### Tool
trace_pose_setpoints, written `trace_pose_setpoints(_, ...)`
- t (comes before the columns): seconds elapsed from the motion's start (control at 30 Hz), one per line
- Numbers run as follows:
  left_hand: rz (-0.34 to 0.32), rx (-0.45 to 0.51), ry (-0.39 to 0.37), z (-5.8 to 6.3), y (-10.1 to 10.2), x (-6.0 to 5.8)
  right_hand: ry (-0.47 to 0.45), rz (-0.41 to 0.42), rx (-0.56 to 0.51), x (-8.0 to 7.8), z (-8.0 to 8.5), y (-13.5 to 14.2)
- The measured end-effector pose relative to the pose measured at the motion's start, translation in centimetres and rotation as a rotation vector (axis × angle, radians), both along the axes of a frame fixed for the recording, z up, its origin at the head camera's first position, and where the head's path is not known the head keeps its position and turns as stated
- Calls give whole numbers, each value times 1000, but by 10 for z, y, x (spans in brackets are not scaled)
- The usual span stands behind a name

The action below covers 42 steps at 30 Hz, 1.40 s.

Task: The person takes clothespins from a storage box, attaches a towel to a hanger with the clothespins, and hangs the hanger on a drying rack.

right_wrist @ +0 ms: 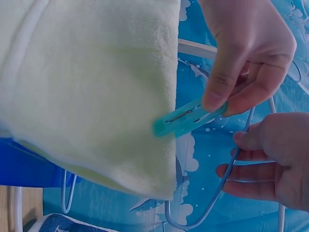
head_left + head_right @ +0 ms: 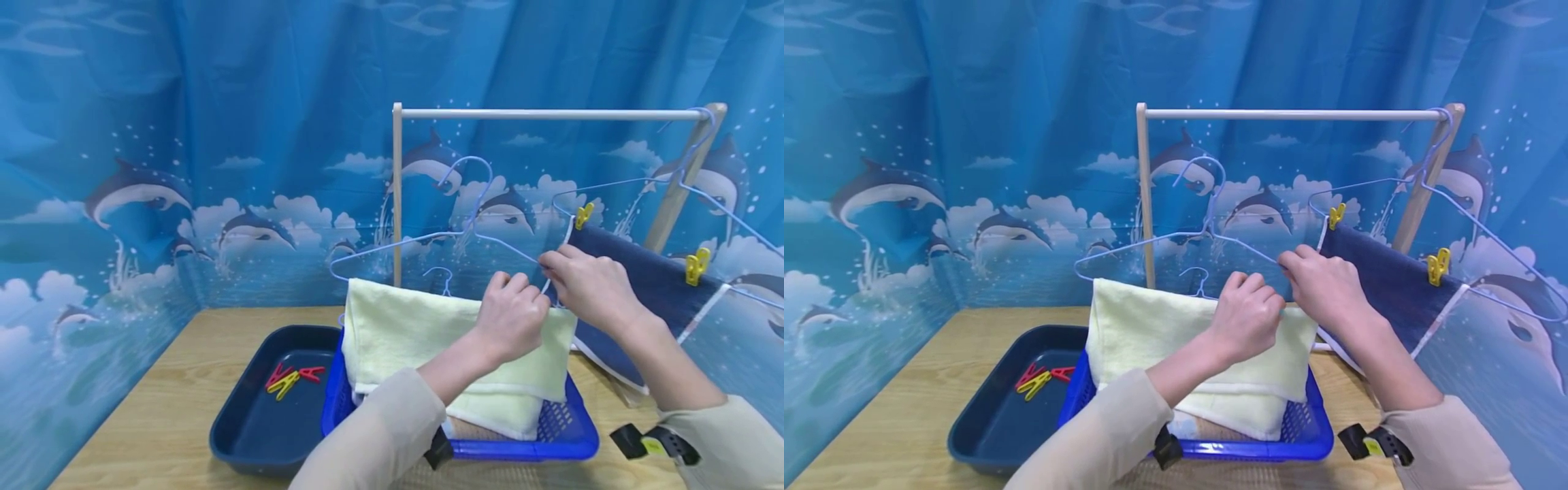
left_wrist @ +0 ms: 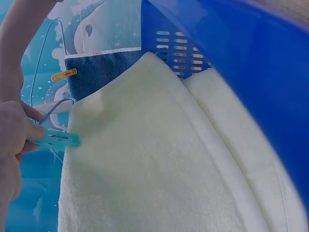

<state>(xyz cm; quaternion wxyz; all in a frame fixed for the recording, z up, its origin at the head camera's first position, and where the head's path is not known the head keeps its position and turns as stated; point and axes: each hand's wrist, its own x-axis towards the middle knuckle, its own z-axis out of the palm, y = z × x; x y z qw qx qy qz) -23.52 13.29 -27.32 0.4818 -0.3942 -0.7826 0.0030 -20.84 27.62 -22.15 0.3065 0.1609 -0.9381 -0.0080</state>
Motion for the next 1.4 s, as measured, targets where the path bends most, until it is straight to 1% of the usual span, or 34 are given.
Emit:
trace_pose_setpoints(0.1,22,-47,-38,-1,1,0,-11,8,-9,0,-1,0)
trace_pose_setpoints(0.2,39,-80,-61,-3,3,0,-22,19,-12,0,-3,-1)
trace_pose_setpoints(0.47,78,-152,-23,-3,2,1,2,44,6,-2,-3,-2)
trace_pose_setpoints(0.63,79,-189,-5,-2,0,2,10,43,-8,-3,-2,0)
trace_pose_setpoints(0.8,42,-248,4,1,-3,3,10,44,-13,-6,-3,2)
trace_pose_setpoints(0.87,32,-277,3,2,-5,3,15,54,-6,-6,-4,2)
trace_pose_setpoints(1.0,39,-323,-5,4,-9,1,25,82,13,-6,-4,1)
trace_pose_setpoints(1.1,41,-321,-3,3,-10,-1,27,81,18,-7,-3,-1)
trace_pose_setpoints(1.23,50,-292,16,1,-11,-1,24,62,13,-6,-2,-2)
trace_pose_setpoints(1.33,59,-274,25,1,-13,0,39,55,6,-6,-1,-3)
trace_pose_setpoints(1.4,54,-262,30,3,-16,3,61,56,4,-6,0,-2)
